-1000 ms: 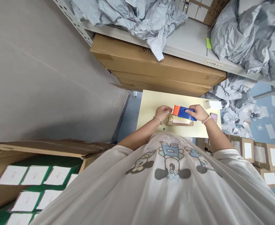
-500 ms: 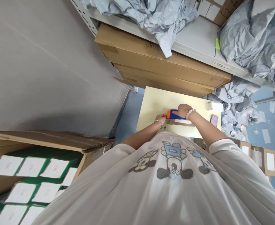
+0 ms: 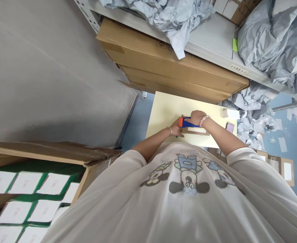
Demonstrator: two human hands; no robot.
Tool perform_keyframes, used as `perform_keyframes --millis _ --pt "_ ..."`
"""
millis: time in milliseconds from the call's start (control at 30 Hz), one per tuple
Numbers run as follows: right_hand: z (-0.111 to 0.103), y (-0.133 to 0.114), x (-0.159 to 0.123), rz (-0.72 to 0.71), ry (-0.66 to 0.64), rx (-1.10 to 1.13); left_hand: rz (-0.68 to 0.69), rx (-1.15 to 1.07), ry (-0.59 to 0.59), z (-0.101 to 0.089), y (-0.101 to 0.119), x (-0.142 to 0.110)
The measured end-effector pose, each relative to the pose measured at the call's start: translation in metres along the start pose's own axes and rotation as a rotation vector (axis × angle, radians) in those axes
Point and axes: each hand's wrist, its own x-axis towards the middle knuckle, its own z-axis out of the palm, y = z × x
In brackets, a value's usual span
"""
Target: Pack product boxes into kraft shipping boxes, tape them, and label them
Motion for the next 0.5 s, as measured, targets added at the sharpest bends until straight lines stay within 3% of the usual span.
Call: perform_keyframes --millis 200,500 --pt "0.01 0.021 0.002 -0.056 -0.022 0.032 0.01 0.055 -0.064 -0.011 0.011 0.011" --pt "0.034 0.058 -0.005 -0.189 0.01 0.092 -0.001 0.108 -0.066 -0.005 0.002 0.012"
